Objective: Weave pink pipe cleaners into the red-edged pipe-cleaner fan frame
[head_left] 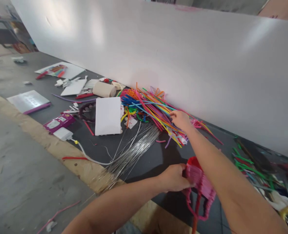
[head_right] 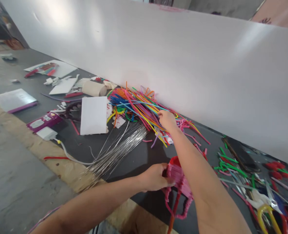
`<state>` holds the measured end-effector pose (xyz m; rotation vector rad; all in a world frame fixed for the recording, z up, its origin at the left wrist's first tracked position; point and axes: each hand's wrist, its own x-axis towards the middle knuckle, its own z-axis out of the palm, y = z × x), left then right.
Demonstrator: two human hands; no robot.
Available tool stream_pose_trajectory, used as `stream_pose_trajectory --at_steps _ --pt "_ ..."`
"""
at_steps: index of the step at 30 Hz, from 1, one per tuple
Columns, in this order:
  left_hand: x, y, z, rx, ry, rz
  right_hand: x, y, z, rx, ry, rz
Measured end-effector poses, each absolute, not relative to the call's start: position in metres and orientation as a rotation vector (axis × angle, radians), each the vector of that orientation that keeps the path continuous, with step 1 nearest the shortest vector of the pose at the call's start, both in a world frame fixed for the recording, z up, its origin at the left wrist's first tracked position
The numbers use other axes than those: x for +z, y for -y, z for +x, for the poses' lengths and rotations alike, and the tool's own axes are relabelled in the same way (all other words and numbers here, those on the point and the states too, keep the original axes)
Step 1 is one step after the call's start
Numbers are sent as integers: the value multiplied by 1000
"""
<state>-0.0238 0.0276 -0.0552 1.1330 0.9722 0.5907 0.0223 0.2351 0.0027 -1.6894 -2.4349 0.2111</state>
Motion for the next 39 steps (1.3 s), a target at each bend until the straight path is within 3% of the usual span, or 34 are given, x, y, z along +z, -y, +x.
stream_pose_trajectory --at_steps 9,31,39 --pt "-47 -29 -24 613 -1008 1071 6 -229 17 211 2497 -1742" --pt "-23 -30 -30 616 -922 975 114 -178 175 442 2211 -2083" --pt "-22 -32 -29 618 -959 1011 77 -54 254 588 1779 -1886"
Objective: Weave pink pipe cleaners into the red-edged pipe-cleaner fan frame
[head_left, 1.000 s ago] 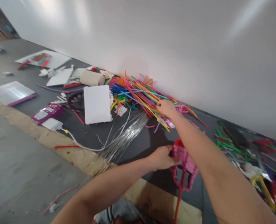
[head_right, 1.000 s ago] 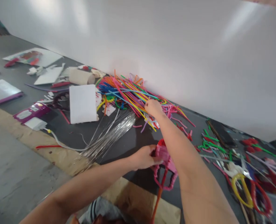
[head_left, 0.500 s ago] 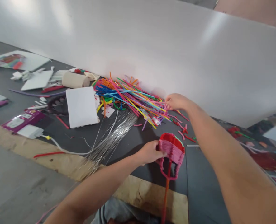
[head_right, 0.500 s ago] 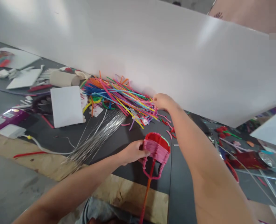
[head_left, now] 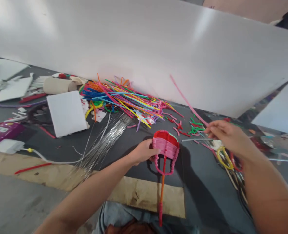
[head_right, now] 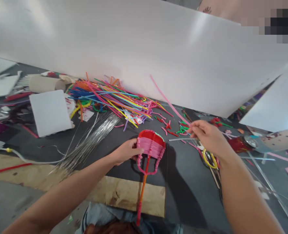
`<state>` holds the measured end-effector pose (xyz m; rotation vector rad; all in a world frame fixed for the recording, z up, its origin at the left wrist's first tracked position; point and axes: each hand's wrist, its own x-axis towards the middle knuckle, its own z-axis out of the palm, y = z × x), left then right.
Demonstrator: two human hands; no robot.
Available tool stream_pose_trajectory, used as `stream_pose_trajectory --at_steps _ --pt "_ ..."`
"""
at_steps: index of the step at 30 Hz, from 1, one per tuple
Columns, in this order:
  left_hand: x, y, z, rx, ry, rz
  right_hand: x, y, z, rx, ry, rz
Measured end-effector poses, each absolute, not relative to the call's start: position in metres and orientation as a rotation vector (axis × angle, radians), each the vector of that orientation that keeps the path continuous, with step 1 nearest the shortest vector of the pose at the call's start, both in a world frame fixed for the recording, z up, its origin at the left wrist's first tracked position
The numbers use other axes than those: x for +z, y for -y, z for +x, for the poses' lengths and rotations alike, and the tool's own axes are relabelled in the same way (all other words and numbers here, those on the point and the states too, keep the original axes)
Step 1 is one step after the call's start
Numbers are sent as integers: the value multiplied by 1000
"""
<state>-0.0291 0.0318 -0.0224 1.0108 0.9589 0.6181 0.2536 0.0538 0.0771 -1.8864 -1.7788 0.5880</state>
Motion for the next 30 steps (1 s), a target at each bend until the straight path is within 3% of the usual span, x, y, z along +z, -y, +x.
stream_pose_trajectory --at_steps 5,10,19,26,30 --pt "-19 -31 -28 599 -968 1041 38 10 302 769 1953 -1948" --pt "-14 -32 -29 570 -1000 1038 9 32 292 384 2148 -1931" --pt "-11 -32 -32 632 -1015 938 -34 -17 222 147 2120 -1713" --pt "36 -30 -57 1025 -1092 998 -49 -20 232 139 2041 -1696" --pt "59 -17 -49 840 -976 1219 -40 -18 243 215 1866 -1656"
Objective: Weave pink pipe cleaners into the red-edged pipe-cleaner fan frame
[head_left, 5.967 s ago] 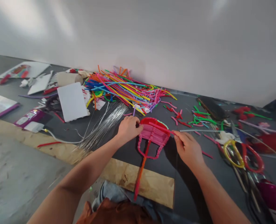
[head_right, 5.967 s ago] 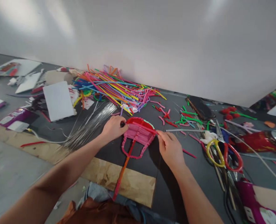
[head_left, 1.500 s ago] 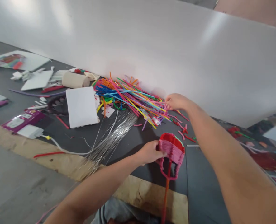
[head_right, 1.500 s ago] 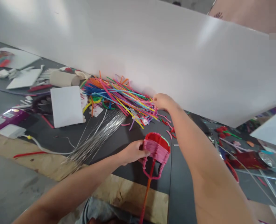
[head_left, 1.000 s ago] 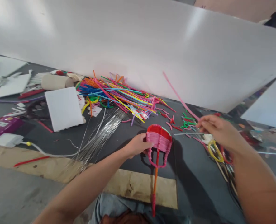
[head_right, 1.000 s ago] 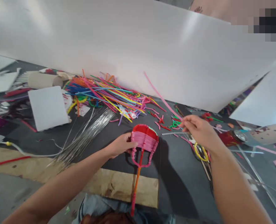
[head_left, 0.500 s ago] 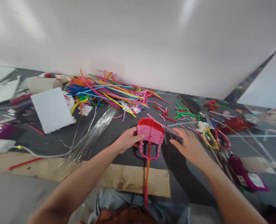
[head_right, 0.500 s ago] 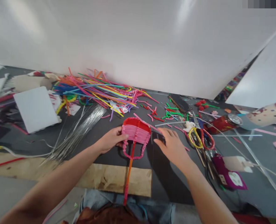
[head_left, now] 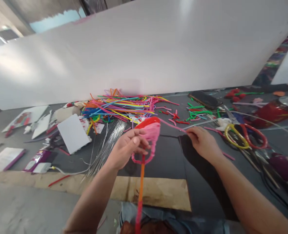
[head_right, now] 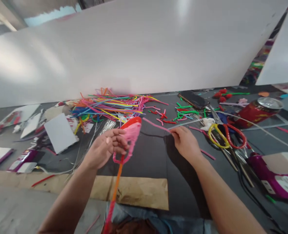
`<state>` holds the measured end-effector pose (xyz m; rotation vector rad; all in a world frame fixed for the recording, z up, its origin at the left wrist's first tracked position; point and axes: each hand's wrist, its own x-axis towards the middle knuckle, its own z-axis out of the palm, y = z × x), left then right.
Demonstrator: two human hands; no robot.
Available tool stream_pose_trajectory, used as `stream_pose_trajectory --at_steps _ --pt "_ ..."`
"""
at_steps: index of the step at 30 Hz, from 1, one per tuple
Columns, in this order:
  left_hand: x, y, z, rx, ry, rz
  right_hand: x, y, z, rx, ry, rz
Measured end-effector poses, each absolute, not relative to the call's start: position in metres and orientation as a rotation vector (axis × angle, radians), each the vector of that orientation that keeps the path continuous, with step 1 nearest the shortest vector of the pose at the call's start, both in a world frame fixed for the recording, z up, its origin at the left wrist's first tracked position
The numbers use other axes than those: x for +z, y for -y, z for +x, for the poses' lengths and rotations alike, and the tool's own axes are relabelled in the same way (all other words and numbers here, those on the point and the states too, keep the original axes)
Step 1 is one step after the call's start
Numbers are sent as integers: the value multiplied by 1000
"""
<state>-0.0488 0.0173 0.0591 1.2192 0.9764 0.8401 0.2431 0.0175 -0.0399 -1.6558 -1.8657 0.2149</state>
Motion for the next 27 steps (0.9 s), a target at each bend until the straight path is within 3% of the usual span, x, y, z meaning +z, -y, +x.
stream_pose_trajectory --at_steps 4,9,16,22,27 --pt "50 -10 -44 850 -1277 1628 -27 -16 263 240 1625 -1800" --pt "17 10 -62 493 -1407 2259 -19 -11 266 356 1540 -1839" --pt "-17 37 -58 205 -1562 2393 -18 -6 255 332 1743 -1625" --pt "-7 10 -41 44 -1477 2474 -9 2 269 195 2158 -1461" --pt "9 2 -35 197 -1456 2596 12 25 268 65 2246 -1428"
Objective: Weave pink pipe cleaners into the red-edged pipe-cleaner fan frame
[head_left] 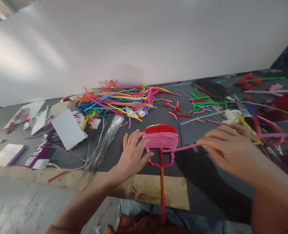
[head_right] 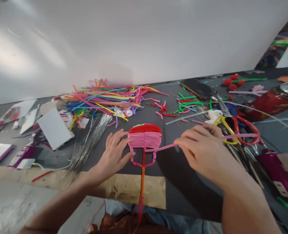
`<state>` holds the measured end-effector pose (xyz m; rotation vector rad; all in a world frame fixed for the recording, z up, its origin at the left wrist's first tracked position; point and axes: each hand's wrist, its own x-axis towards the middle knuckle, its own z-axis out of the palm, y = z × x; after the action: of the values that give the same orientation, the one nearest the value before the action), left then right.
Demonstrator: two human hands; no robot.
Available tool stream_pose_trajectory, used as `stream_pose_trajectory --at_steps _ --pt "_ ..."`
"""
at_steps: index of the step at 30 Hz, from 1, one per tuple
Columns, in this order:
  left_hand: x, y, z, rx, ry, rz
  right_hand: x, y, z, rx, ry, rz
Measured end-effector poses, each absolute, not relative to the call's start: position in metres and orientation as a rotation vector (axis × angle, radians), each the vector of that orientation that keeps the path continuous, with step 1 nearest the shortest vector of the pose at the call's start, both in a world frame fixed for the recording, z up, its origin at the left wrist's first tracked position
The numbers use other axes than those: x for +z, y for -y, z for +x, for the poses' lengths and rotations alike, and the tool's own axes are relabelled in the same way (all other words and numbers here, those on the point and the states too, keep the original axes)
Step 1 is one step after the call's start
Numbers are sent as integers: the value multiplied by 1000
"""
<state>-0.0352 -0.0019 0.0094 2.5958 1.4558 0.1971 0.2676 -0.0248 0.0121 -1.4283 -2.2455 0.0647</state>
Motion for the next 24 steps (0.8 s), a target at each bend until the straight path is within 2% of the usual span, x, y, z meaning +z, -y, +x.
stream_pose_trajectory --at_steps 7,16,24 --pt "0 7 -27 271 -1351 2559 23 37 259 -32 2248 -1430" --pt "-15 0 -28 372 -1267 2560 -10 26 224 270 2405 -1455" --pt "-16 0 -23 328 -1269 2599 -13 23 225 330 2502 -1509"
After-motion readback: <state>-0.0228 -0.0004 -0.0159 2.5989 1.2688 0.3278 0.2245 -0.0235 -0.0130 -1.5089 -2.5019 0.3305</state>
